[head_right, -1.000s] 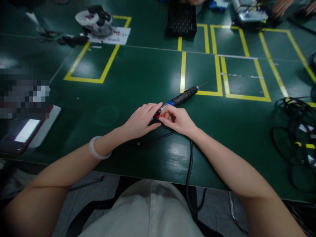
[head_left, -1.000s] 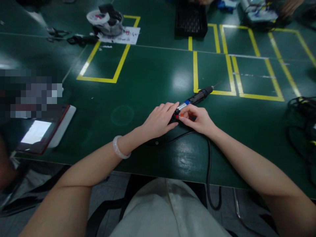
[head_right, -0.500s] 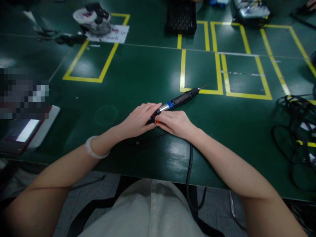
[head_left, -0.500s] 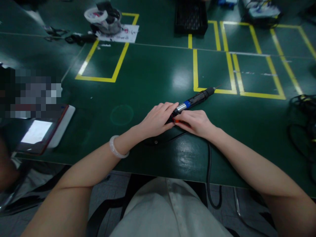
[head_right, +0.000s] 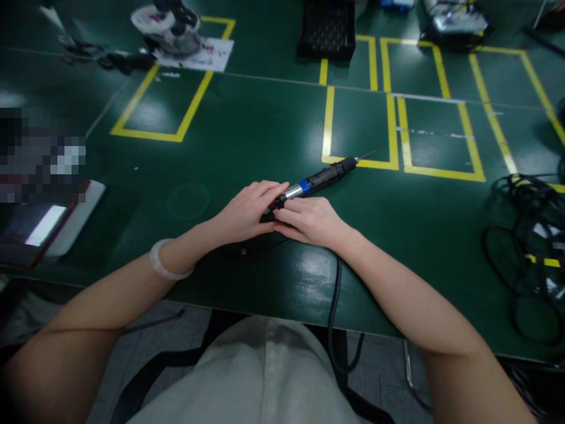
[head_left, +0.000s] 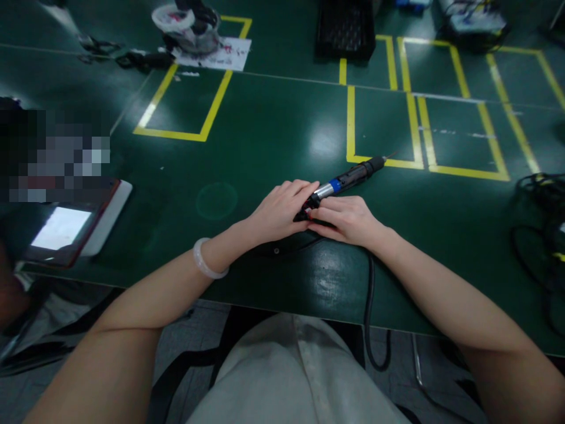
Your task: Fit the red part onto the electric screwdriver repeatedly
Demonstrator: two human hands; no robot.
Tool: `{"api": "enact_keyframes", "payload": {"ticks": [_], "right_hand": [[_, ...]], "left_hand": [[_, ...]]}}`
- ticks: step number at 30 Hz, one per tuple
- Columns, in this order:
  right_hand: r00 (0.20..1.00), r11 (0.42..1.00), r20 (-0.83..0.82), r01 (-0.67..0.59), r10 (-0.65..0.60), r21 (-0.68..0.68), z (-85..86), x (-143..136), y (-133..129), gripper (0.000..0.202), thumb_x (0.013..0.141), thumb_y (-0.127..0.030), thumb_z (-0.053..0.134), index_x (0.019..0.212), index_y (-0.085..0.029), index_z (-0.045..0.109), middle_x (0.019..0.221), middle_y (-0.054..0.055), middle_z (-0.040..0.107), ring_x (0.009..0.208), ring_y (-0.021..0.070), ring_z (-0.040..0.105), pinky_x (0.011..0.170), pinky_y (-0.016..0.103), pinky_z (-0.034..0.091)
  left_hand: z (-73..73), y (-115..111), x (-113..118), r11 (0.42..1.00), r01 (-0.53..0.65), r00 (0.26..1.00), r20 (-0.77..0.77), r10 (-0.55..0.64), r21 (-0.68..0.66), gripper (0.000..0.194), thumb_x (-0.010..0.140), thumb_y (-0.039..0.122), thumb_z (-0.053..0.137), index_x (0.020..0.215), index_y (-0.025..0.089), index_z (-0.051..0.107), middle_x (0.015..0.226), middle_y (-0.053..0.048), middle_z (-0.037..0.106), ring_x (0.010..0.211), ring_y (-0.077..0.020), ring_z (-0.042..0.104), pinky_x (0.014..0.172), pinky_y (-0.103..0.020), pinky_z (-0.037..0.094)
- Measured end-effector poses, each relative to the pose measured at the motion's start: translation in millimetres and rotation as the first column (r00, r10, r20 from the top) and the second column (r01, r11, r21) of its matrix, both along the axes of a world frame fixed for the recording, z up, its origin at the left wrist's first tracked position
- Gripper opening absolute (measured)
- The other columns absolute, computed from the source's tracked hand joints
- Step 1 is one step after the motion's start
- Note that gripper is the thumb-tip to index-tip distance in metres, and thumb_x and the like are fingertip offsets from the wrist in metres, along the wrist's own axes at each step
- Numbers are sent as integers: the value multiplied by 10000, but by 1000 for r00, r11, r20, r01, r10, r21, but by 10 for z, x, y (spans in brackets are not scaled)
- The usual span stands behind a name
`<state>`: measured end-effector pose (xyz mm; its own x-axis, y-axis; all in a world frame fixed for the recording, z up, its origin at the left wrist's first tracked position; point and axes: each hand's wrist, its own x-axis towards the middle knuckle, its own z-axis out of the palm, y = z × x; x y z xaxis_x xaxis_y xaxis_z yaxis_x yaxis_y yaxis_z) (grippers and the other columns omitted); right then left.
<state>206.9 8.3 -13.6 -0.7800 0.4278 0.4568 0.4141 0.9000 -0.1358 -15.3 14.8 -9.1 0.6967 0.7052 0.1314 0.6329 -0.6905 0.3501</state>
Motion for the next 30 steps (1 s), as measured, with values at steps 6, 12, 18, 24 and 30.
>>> {"api": "enact_keyframes", "payload": {"ticks": [6,12,18,24,30], "right_hand": [[999,1000,-35,5,-4,26,5,-7,-11,303,1036,-366,512,936,-165,716,769,42,678,697,150,621,639,274,437],[999,999,-36,-1,3,49,14,-9,-17,313,1034,-357,510,928,-165,733,747,36,672,681,146,608,636,280,438],[999,998,-44,-1,4,57,0,-11,-15,314,1032,-353,507,932,-163,737,736,36,674,679,145,608,642,281,441],[990,992,-135,25,-42,-124,-26,18,-6,241,1010,-326,535,1037,-168,715,781,26,698,677,136,621,651,262,452],[920,938,-326,104,-217,-330,-54,123,87,228,1011,-326,519,1069,-185,689,775,2,694,582,109,588,601,244,451]], "left_hand": [[21,-11,5,1000,5,1000,-6,-5,6,722,967,506,610,1500,62,413,1413,-200,525,1194,-336,535,1010,-444,448],[16,-32,19,999,-9,1000,-22,10,36,735,974,537,602,1500,57,419,1408,-197,528,1181,-335,538,1001,-448,456],[27,-86,71,996,-63,995,-74,68,62,662,981,434,590,1510,74,418,1395,-194,523,1164,-337,539,977,-454,476],[22,-132,119,995,-83,995,-52,85,46,628,973,292,548,1536,74,377,1368,-193,509,1146,-326,520,973,-464,494],[37,-83,77,996,-84,995,-50,86,40,679,962,286,602,1554,72,345,1385,-211,478,1194,-348,495,1010,-489,467]]}}
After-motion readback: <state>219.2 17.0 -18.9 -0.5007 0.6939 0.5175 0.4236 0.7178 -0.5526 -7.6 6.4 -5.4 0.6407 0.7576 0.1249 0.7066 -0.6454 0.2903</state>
